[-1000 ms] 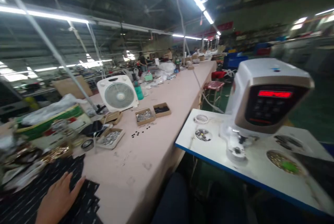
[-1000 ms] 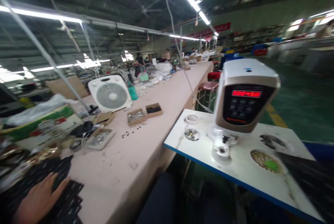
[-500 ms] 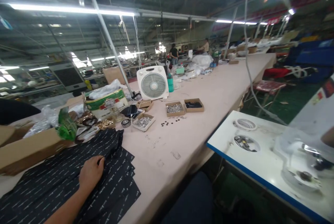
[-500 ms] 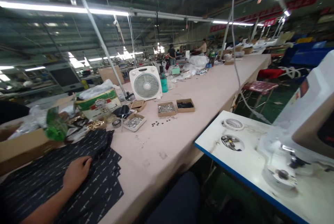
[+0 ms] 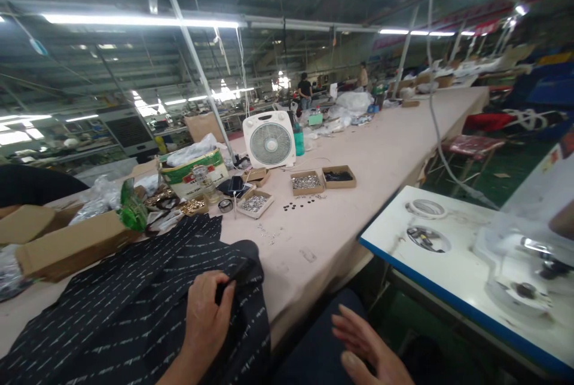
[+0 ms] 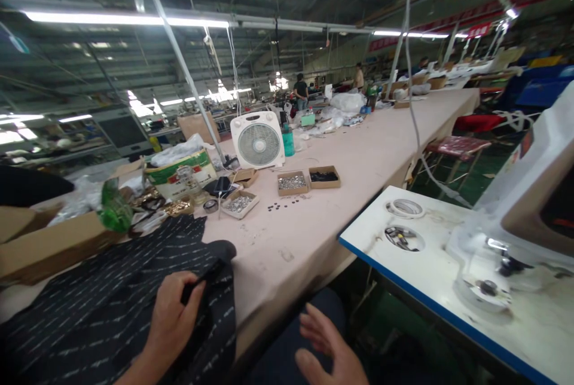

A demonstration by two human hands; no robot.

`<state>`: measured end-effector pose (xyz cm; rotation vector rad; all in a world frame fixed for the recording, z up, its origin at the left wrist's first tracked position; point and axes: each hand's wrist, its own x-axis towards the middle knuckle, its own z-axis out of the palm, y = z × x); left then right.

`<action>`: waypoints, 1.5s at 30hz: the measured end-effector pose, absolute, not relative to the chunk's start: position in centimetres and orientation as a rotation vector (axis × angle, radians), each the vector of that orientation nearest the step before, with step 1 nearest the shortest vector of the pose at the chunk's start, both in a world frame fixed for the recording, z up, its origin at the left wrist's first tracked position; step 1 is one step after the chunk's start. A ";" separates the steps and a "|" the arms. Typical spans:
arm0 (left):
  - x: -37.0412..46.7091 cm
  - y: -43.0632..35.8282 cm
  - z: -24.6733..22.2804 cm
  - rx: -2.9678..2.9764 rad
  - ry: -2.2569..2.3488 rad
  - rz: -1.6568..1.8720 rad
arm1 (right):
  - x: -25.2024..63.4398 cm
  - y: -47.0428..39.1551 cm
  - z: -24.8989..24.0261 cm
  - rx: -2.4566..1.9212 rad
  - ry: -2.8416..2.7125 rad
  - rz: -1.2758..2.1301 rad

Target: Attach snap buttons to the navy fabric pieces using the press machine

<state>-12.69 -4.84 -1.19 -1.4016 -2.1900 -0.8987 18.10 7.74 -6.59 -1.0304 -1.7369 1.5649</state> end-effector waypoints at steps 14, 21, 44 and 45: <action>-8.7 1.5 6.1 -2.214 -1.861 -0.696 | 16.5 11.3 -0.3 -0.498 -1.702 1.804; -7.4 10.4 6.7 -3.038 -1.748 -0.273 | 20.2 11.4 0.9 -0.602 -1.664 1.813; -1.6 11.3 8.1 -3.186 -2.055 -0.787 | 18.1 12.3 4.4 -0.920 -2.509 0.374; -1.5 11.1 8.2 -3.200 -2.097 -0.711 | 18.1 12.7 3.7 -0.970 -2.518 0.466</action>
